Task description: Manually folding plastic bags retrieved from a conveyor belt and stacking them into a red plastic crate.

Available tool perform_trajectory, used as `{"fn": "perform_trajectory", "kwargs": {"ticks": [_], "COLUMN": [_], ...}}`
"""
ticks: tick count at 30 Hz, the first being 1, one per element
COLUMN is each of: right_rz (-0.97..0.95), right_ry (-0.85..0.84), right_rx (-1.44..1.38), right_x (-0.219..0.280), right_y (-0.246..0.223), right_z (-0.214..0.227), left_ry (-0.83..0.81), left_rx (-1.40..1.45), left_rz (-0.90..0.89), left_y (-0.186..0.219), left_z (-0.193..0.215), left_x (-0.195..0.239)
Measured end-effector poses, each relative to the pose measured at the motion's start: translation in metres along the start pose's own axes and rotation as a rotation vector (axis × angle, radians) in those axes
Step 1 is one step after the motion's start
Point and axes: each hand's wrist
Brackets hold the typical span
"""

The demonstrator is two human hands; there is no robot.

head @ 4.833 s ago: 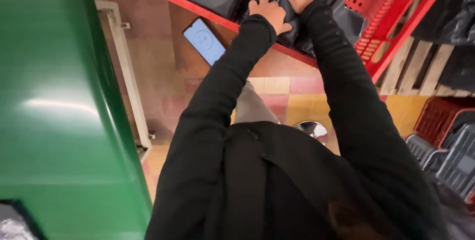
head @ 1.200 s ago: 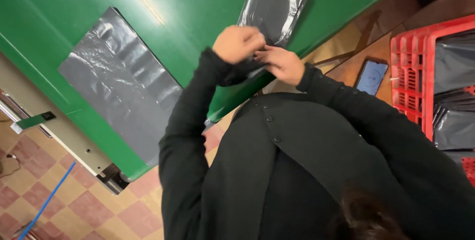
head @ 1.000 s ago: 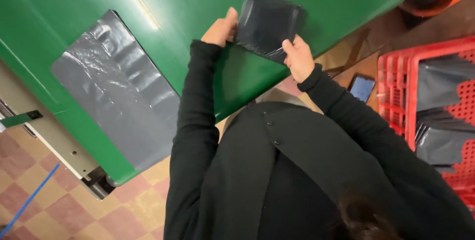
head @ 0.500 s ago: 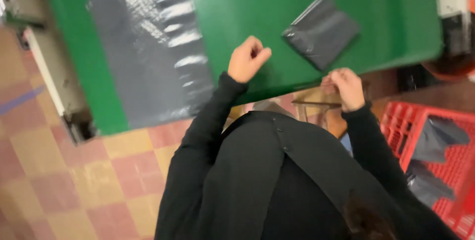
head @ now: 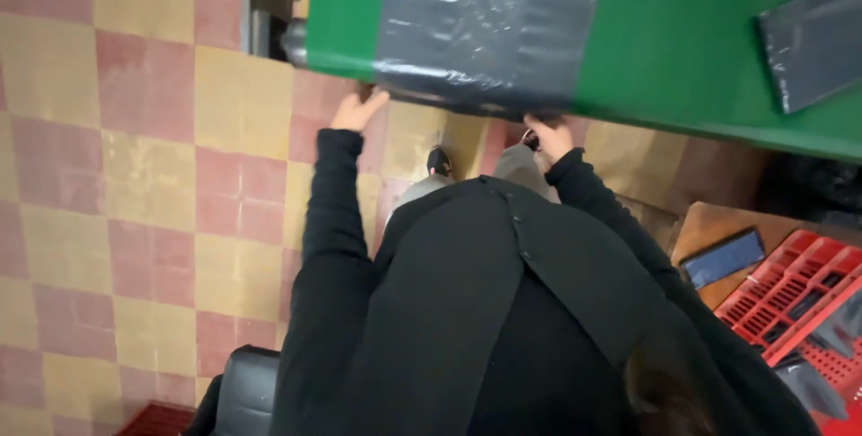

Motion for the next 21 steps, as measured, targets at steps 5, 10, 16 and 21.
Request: {"fn": "perform_trajectory", "kwargs": {"ticks": [5,10,16,21], "right_rz": [0.572,0.555,0.578,0.293], "right_ry": [0.205,0.166,0.149,-0.136], "right_rx": [0.26,-0.126,-0.166,-0.568], "right_x": [0.093,0.205,0.154,0.006], "right_y": [-0.029,-0.115,-0.226,-0.34], "right_z": [-0.005,-0.025,-0.025,-0.043], "left_ry": [-0.043,0.114,0.036,0.07], "left_rx": [-0.124,0.138,0.544,0.374], "left_rz": [0.166,-0.067,-0.047,-0.261], "left_y": [0.067,0.115,0.206,0.229], "left_z": [-0.013,-0.001,-0.003,-0.028], "left_x": [0.026,0.062,-0.033,-0.189]}}
Point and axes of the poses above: each hand's wrist, its own x-axis away from the middle knuckle, its own z-axis out of the back of the hand, y = z × x, and after that the axes turned 13 degrees about y, right-handed
